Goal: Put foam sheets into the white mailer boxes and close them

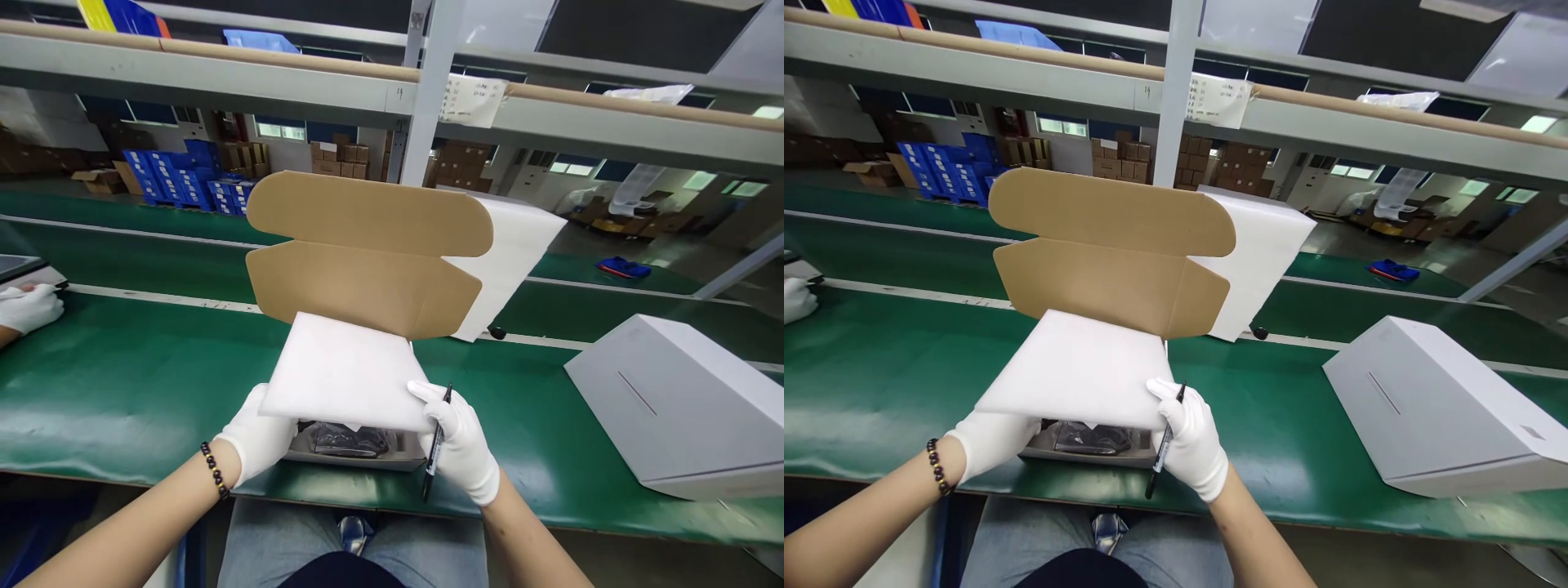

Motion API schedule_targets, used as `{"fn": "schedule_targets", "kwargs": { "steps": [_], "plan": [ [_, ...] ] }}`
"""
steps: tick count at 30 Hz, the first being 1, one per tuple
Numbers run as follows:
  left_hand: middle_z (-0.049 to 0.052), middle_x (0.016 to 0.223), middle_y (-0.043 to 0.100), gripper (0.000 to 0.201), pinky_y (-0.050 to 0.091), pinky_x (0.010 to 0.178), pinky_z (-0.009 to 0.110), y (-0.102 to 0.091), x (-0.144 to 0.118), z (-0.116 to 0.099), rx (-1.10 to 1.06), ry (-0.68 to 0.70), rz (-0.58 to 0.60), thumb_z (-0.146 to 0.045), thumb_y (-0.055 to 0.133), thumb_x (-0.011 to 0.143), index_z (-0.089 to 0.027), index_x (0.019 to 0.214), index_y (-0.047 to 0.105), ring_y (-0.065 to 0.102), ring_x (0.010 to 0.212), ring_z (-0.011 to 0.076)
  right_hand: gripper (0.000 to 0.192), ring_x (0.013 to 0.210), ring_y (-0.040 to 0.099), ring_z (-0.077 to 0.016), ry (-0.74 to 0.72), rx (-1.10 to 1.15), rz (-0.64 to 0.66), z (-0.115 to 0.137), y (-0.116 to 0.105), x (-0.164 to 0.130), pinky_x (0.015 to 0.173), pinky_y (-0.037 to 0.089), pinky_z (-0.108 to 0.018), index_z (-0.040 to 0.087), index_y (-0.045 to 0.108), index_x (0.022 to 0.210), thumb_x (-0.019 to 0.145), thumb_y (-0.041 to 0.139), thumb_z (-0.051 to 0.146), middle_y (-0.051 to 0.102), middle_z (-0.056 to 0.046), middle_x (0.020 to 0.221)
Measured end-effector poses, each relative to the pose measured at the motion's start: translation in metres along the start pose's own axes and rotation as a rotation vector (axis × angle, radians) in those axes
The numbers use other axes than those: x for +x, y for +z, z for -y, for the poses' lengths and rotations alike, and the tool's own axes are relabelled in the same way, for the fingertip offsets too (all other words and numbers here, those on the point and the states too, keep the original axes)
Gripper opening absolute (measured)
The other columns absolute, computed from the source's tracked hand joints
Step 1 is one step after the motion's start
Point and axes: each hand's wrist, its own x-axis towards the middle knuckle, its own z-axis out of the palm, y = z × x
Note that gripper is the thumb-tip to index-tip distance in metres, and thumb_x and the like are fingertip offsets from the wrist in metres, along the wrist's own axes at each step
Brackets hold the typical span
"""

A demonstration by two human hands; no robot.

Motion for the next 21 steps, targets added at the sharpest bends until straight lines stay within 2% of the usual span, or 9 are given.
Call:
{"fn": "schedule_targets", "kwargs": {
  "steps": [2, 4, 7, 9, 10, 13, 15, 17, 21],
  "plan": [
    [0.017, 0.093, 0.072, 0.031, 0.046, 0.091, 0.048, -0.01, 0.0, -0.004, -0.011, -0.034, -0.077, -0.023, 0.046, 0.09, -0.014, 0.09, 0.076, 0.063, 0.101, 0.0371, 0.052, 0.099, 0.07, -0.0247, 0.064, -0.006, 0.034, 0.001, -0.003, 0.01, 0.08, 0.061, -0.042, 0.026, 0.051, 0.114, 0.068, 0.05, 0.004, 0.072, -0.009, 0.113],
    [0.012, 0.105, 0.071, 0.034, 0.046, 0.095, 0.046, -0.026, 0.002, -0.012, -0.06, -0.03, -0.163, -0.032, 0.044, 0.094, -0.019, 0.107, 0.073, 0.062, 0.105, 0.0336, 0.046, 0.094, 0.071, -0.0237, 0.149, -0.018, 0.03, 0.001, -0.008, 0.019, 0.079, 0.061, -0.039, 0.025, 0.055, 0.11, 0.069, 0.051, 0.005, 0.073, -0.007, 0.109],
    [0.009, 0.135, 0.059, 0.056, 0.039, 0.106, 0.048, -0.042, 0.011, -0.032, -0.096, 0.224, -0.208, -0.055, 0.048, 0.091, -0.025, 0.138, 0.053, 0.053, 0.123, 0.0334, 0.036, 0.089, 0.072, -0.0219, 0.213, -0.03, -0.038, 0.001, -0.016, 0.03, 0.075, 0.06, -0.035, 0.024, 0.056, 0.104, 0.073, 0.05, 0.005, 0.074, -0.007, 0.107],
    [0.013, 0.149, 0.045, 0.078, 0.027, 0.113, 0.056, -0.037, 0.022, -0.047, -0.065, 0.45, -0.139, -0.067, 0.051, 0.085, -0.021, 0.147, 0.041, 0.039, 0.136, 0.0385, 0.032, 0.086, 0.073, -0.0212, 0.226, -0.041, -0.073, 0.001, -0.017, 0.033, 0.073, 0.06, -0.034, 0.024, 0.057, 0.1, 0.075, 0.05, 0.005, 0.074, -0.007, 0.106],
    [0.015, 0.152, 0.041, 0.082, 0.021, 0.115, 0.06, -0.031, 0.028, -0.053, -0.044, 0.526, -0.076, -0.071, 0.049, 0.084, -0.019, 0.147, 0.041, 0.033, 0.139, 0.0404, 0.031, 0.086, 0.073, -0.0211, 0.225, -0.047, -0.079, 0.001, -0.017, 0.034, 0.073, 0.06, -0.033, 0.024, 0.056, 0.098, 0.075, 0.05, 0.005, 0.074, -0.006, 0.105],
    [0.015, 0.154, 0.037, 0.085, 0.011, 0.116, 0.065, -0.01, 0.048, -0.058, -0.044, 0.608, 0.092, -0.076, 0.039, 0.085, -0.017, 0.145, 0.045, 0.025, 0.144, 0.041, 0.031, 0.09, 0.072, -0.022, 0.191, -0.078, -0.06, 0.002, -0.015, 0.03, 0.076, 0.06, -0.035, 0.024, 0.054, 0.095, 0.072, 0.05, 0.004, 0.074, -0.007, 0.107],
    [0.012, 0.155, 0.036, 0.081, 0.016, 0.117, 0.061, -0.005, 0.055, -0.052, -0.088, 0.598, 0.149, -0.074, 0.04, 0.086, -0.019, 0.146, 0.043, 0.027, 0.143, 0.0395, 0.036, 0.094, 0.071, -0.023, 0.141, -0.1, -0.022, 0.004, -0.016, 0.026, 0.078, 0.06, -0.037, 0.024, 0.054, 0.099, 0.07, 0.049, 0.004, 0.073, -0.008, 0.109],
    [0.009, 0.153, 0.041, 0.075, 0.03, 0.114, 0.051, -0.009, 0.055, -0.044, -0.164, 0.564, 0.172, -0.068, 0.045, 0.088, -0.024, 0.148, 0.04, 0.039, 0.138, 0.036, 0.042, 0.097, 0.07, -0.024, 0.085, -0.146, 0.018, 0.006, -0.019, 0.023, 0.08, 0.06, -0.039, 0.023, 0.055, 0.107, 0.069, 0.049, 0.004, 0.072, -0.01, 0.109],
    [0.003, 0.141, 0.056, 0.07, 0.041, 0.108, 0.038, -0.027, 0.031, -0.04, -0.312, 0.537, 0.155, -0.057, 0.052, 0.089, -0.031, 0.151, 0.033, 0.051, 0.129, 0.0286, 0.049, 0.094, 0.069, -0.0252, 0.012, -0.277, 0.141, 0.013, -0.018, 0.018, 0.076, 0.06, -0.039, 0.018, 0.056, 0.116, 0.07, 0.048, 0.003, 0.072, -0.013, 0.106]
  ]
}}
